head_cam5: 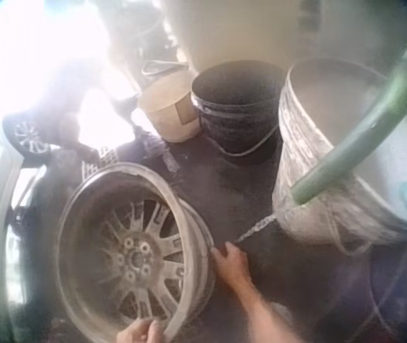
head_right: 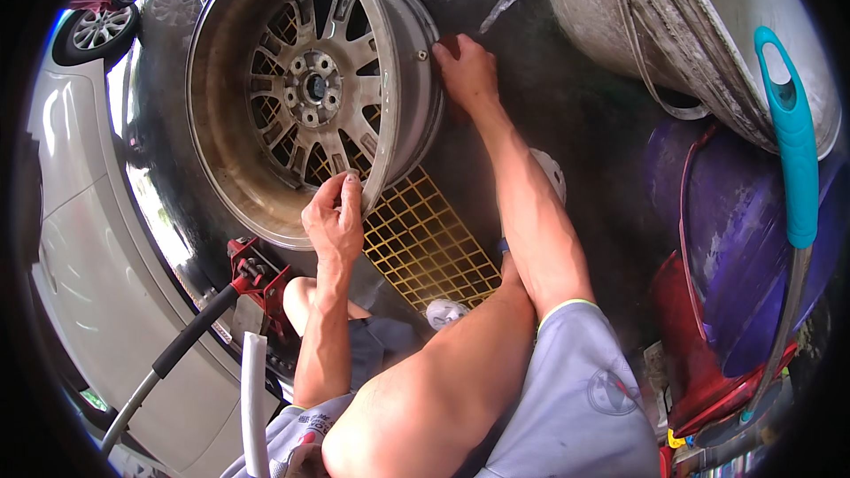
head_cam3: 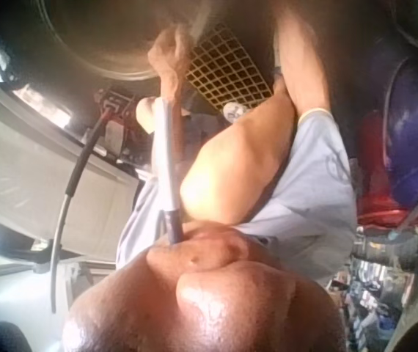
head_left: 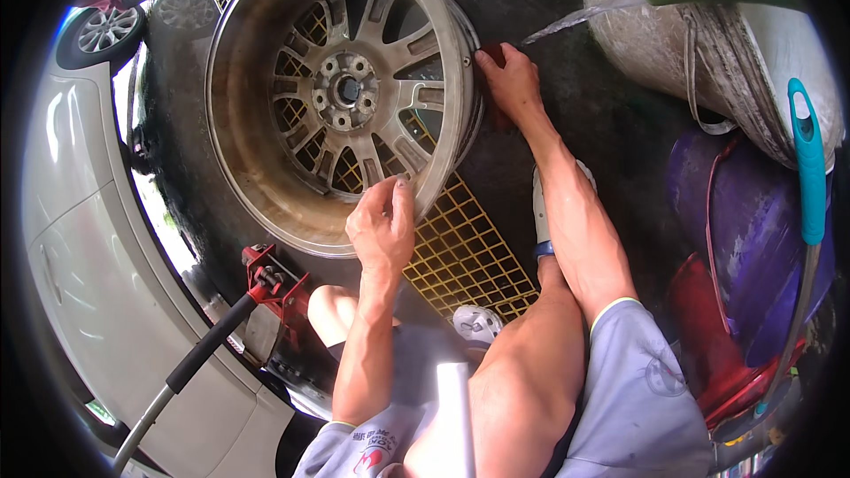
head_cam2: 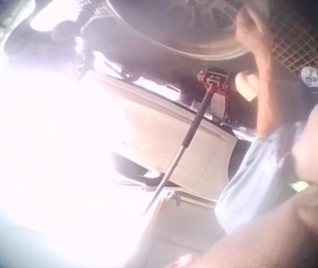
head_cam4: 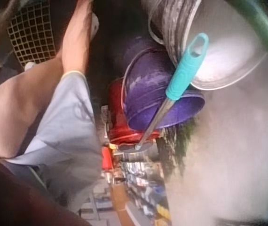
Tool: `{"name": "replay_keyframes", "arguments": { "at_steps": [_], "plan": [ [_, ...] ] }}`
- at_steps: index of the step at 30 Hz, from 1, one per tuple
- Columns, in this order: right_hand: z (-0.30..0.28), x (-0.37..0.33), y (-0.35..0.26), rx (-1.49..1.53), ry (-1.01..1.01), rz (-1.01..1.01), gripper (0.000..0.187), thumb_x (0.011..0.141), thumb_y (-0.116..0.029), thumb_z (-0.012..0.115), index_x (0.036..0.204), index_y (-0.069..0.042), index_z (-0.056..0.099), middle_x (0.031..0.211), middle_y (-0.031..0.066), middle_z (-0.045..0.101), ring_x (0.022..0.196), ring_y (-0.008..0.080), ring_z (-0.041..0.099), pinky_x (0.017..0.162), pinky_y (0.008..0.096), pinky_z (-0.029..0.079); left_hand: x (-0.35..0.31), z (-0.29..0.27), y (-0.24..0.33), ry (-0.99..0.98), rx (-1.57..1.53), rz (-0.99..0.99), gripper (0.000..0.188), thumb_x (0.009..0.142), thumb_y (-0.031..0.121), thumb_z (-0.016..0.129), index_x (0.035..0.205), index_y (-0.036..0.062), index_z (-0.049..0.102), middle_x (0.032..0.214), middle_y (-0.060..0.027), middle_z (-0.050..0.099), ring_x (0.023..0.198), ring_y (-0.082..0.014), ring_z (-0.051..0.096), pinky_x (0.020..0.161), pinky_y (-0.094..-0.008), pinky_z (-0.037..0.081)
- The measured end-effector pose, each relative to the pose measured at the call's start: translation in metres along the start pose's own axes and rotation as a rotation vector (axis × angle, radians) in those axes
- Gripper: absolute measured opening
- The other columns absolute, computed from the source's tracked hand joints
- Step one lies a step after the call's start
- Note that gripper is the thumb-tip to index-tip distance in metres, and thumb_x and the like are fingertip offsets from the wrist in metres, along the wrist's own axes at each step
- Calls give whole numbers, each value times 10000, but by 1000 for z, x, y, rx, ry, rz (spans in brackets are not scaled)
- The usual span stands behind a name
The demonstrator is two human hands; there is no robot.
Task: The person scrubs a car wheel rim with a small abrasive pad while rinsing it with a hose. They rotate the rim to clean different sections and occasionally pause to fold the pad.
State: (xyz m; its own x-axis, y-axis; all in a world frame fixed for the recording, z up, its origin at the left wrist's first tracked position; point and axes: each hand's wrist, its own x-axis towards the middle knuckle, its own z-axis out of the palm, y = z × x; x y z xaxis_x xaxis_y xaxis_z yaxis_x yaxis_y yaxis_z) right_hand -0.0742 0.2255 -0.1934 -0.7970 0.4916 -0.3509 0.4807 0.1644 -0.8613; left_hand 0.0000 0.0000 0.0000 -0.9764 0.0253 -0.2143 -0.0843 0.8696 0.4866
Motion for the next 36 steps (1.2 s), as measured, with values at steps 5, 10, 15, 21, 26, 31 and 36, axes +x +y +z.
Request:
{"name": "replay_keyframes", "arguments": {
  "at_steps": [5, 10, 15, 21, 26, 31, 36],
  "plan": [
    [-11, 21, -18, -161, 106, -21, 428, 916, -409, 677, 996, 10, 645, 990, 292, 702, 982, 493, 663, 844, 538, 531, 14, 18, -2, 63, -91, 80, 224, 943, 219, 661, 1013, 22, 742, 863, -187, 725, 767, -327, 718, 701, -390, 552],
    [5, -7, -17, -298, 119, 51, 417, 940, -425, 643, 985, -11, 652, 916, 265, 716, 882, 488, 686, 789, 559, 547, 6, 10, -10, 21, 1, 82, 211, 935, 178, 613, 1030, 38, 740, 901, -183, 728, 809, -362, 705, 737, -421, 553],
    [18, -22, -14, -426, 170, -28, 391, 975, -424, 596, 930, -37, 634, 903, 214, 726, 833, 461, 699, 730, 567, 554, 0, 3, -7, 6, 28, 75, 208, 935, 164, 601, 1037, 44, 737, 892, -178, 725, 799, -367, 699, 730, -430, 550],
    [19, -22, -12, -364, 226, -71, 359, 984, -402, 586, 914, -53, 623, 918, 188, 719, 808, 456, 695, 705, 580, 546, 1, 6, -11, 76, 37, 174, 196, 955, 136, 607, 1025, 17, 747, 726, -108, 672, 626, -162, 630, 616, -302, 499],
    [28, -23, -11, -366, 277, -99, 346, 988, -388, 582, 912, -52, 614, 911, 192, 715, 817, 457, 693, 707, 575, 547, 3, 7, -12, 94, 28, 226, 198, 948, 135, 598, 1016, 23, 746, 761, -125, 688, 646, -217, 652, 629, -334, 504],
    [32, -8, -18, -286, 330, -70, 359, 962, -370, 628, 881, -22, 602, 878, 235, 710, 810, 477, 684, 697, 572, 541, 2, 5, -11, 56, 90, 199, 201, 952, 148, 579, 987, 38, 744, 771, -135, 680, 658, -252, 651, 635, -351, 505],
    [24, 11, -29, -314, 282, -43, 374, 943, -369, 657, 865, -8, 602, 860, 262, 703, 813, 485, 680, 691, 576, 536, 3, 3, 0, 22, 73, 174, 166, 932, 126, 578, 933, 33, 716, 815, -178, 684, 750, -387, 656, 679, -467, 519]
  ]
}}
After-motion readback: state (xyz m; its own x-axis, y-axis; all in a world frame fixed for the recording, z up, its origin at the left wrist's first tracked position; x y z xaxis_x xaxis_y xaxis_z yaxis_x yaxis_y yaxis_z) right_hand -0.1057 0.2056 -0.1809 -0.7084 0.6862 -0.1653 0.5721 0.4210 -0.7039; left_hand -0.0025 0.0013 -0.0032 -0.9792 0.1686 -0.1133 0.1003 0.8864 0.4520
